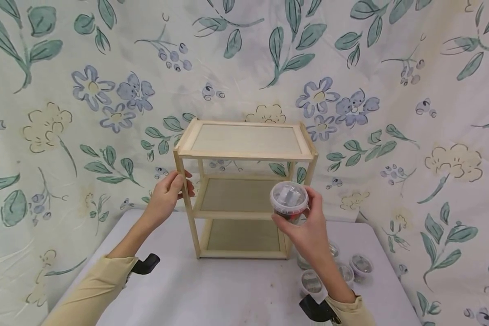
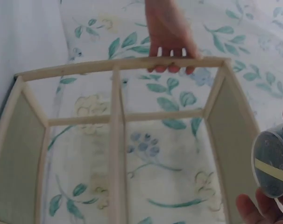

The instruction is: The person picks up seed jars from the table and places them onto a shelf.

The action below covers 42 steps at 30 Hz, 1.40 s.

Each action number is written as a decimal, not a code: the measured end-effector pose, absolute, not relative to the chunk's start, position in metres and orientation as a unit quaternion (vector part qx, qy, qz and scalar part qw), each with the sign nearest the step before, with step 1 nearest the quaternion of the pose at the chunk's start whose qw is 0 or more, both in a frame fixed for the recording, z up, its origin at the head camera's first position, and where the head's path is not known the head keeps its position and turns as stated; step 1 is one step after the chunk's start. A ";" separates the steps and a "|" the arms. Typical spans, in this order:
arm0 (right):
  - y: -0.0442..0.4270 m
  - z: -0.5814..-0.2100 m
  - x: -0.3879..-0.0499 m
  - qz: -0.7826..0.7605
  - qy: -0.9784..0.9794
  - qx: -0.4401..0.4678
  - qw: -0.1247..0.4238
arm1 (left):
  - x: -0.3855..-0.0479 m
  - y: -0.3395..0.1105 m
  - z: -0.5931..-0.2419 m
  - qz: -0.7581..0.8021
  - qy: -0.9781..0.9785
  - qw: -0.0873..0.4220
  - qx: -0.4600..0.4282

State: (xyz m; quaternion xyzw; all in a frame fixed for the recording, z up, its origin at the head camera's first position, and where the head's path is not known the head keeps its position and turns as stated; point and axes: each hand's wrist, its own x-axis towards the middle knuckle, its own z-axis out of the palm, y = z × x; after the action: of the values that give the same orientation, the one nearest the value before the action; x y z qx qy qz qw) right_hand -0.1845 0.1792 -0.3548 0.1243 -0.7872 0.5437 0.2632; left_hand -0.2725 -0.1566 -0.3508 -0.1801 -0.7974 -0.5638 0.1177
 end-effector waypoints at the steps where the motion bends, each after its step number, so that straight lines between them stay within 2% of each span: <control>1: 0.176 -0.350 -0.187 0.548 -0.783 0.129 0.266 | -0.270 -0.156 -0.348 -0.563 -0.798 0.118 -0.180; 7: 0.156 -0.327 -0.198 0.569 -0.757 0.165 0.274 | -0.253 -0.149 -0.331 -0.564 -0.797 0.116 -0.183; 14: 0.138 -0.308 -0.212 0.566 -0.753 0.184 0.281 | -0.249 -0.149 -0.327 -0.566 -0.796 0.117 -0.180; 34: 0.114 -0.284 -0.236 0.593 -0.702 0.205 0.337 | -0.259 -0.150 -0.336 -0.579 -0.784 0.123 -0.189; 42: 0.101 -0.278 -0.248 0.593 -0.684 0.205 0.372 | -0.252 -0.149 -0.330 -0.584 -0.782 0.117 -0.181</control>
State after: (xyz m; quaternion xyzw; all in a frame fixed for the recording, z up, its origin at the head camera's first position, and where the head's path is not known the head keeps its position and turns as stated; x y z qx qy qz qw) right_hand -0.2482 0.1007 -0.2780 0.2050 -0.6844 0.5928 0.3718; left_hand -0.2518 -0.1491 -0.3304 -0.1812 -0.7823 -0.5843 0.1174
